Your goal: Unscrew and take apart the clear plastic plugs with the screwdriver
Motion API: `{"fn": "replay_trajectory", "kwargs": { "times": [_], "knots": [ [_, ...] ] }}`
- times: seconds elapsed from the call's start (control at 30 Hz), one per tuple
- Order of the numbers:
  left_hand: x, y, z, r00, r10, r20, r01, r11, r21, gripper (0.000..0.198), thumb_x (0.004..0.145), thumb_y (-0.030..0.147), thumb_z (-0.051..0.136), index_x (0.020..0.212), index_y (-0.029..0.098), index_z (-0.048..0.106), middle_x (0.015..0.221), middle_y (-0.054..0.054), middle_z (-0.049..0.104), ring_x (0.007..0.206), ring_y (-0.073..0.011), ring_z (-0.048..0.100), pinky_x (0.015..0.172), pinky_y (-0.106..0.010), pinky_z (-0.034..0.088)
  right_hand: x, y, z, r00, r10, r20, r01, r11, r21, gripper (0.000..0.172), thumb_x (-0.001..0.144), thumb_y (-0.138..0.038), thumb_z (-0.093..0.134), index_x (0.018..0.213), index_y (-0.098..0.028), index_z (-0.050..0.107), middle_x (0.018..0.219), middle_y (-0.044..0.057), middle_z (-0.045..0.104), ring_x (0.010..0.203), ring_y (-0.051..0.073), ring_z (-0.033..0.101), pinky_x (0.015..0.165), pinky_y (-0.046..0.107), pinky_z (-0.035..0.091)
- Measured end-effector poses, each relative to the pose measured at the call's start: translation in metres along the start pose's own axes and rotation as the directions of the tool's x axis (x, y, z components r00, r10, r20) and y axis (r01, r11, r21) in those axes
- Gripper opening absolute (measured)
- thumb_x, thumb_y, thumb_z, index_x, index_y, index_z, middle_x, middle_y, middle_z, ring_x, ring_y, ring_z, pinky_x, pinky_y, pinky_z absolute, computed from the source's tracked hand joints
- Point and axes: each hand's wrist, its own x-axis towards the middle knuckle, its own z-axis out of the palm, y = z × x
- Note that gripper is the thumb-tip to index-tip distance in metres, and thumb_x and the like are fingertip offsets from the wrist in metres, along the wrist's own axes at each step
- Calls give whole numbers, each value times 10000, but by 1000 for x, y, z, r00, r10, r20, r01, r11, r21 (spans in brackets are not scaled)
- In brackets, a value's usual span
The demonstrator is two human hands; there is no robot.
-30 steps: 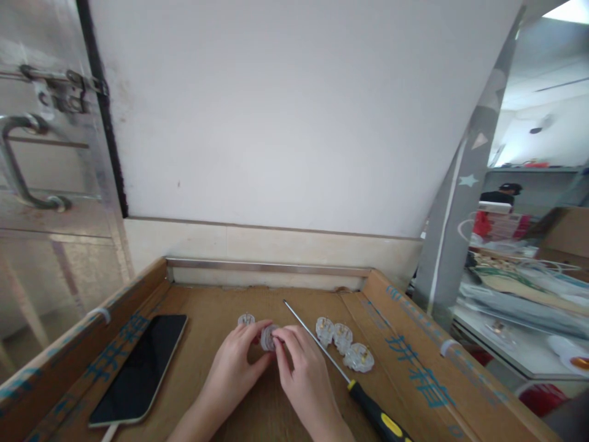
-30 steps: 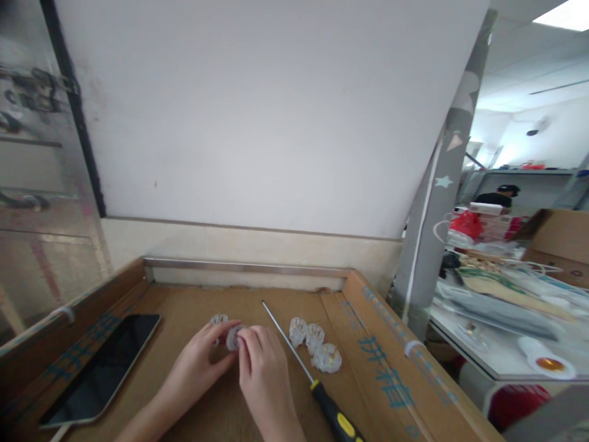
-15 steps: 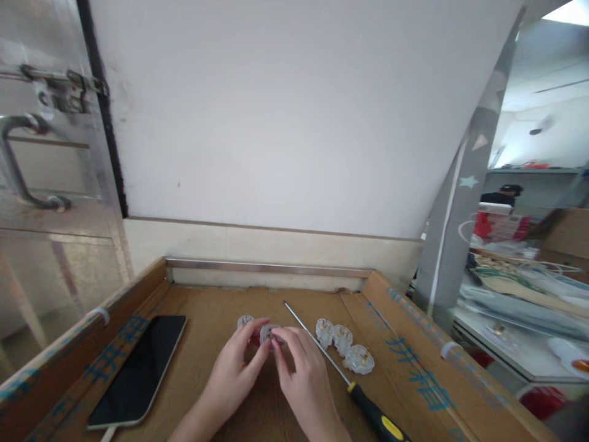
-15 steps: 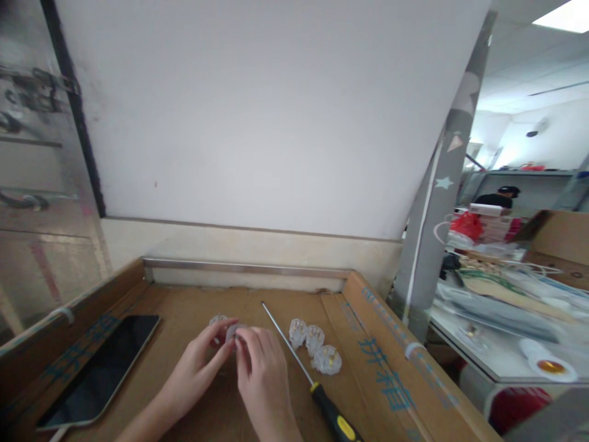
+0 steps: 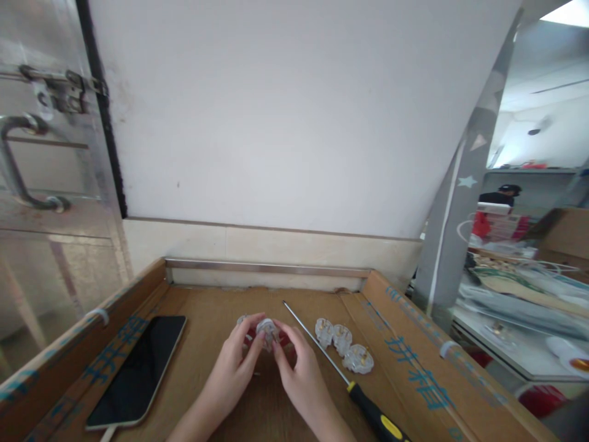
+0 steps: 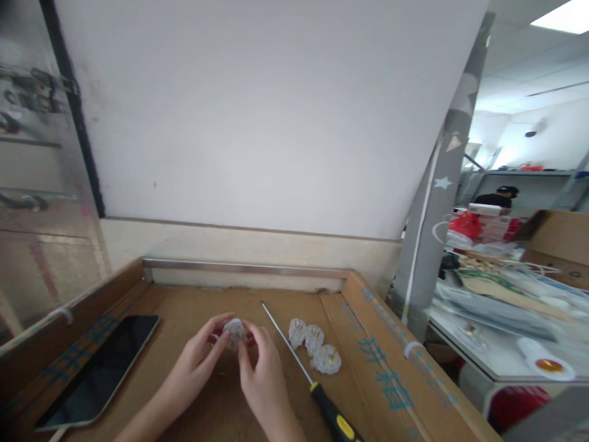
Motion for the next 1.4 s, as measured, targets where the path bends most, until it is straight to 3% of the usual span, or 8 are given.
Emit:
{"fn": "replay_trajectory", "kwargs": {
  "times": [0.2, 0.33, 0.5, 0.7, 0.93, 1.4],
  "knots": [
    [1, -7, 5, 997, -65, 45, 71, 984, -165, 357, 880, 388, 439, 1181, 199, 474, 1023, -59, 654, 907, -182, 630, 827, -315, 490, 2, 3, 1, 994, 104, 17, -105, 980, 171, 368, 853, -462, 471, 1077, -182, 551, 1001, 94, 612, 893, 218, 577, 820, 358, 450],
    [2, -11, 5, 990, -122, 71, 135, 967, -215, 331, 870, 420, 449, 1085, 184, 538, 988, -57, 676, 927, -203, 628, 828, -324, 490, 4, 4, 3, 992, 128, 25, -130, 960, 249, 413, 822, -498, 505, 1059, -160, 530, 926, 92, 622, 830, 212, 595, 768, 348, 478],
    [4, -6, 3, 995, -87, 52, 96, 972, -213, 310, 861, 420, 472, 1039, 189, 579, 1037, -66, 659, 965, -212, 607, 841, -315, 470, 5, -1, 1, 993, 105, 46, -114, 941, 318, 392, 807, -495, 533, 1032, -173, 543, 972, 87, 634, 889, 209, 603, 789, 322, 485],
    [4, -4, 1, 996, -70, 62, 82, 972, -222, 294, 862, 402, 486, 1062, 203, 570, 999, -57, 665, 928, -203, 614, 793, -296, 478, 3, -3, -2, 996, 86, 11, -86, 964, 250, 354, 852, -474, 473, 1030, -187, 582, 1032, 92, 631, 890, 208, 598, 798, 312, 462],
    [4, -4, 1, 999, -1, 46, 6, 995, -103, 268, 873, 381, 468, 1058, 222, 578, 991, -48, 660, 901, -190, 606, 770, -292, 480, -2, 6, 0, 1000, 8, -30, -9, 1000, -23, 362, 893, -425, 393, 1157, -205, 507, 1104, 74, 604, 981, 197, 573, 844, 298, 444],
    [2, -2, 0, 998, 50, 28, -50, 999, 12, 224, 871, 330, 485, 1047, 217, 566, 984, -61, 655, 873, -196, 606, 788, -325, 480, 2, 5, 1, 997, 15, -71, -11, 999, 47, 343, 886, -437, 398, 1115, -201, 497, 1080, 73, 616, 980, 185, 583, 792, 270, 479]
  ]
}}
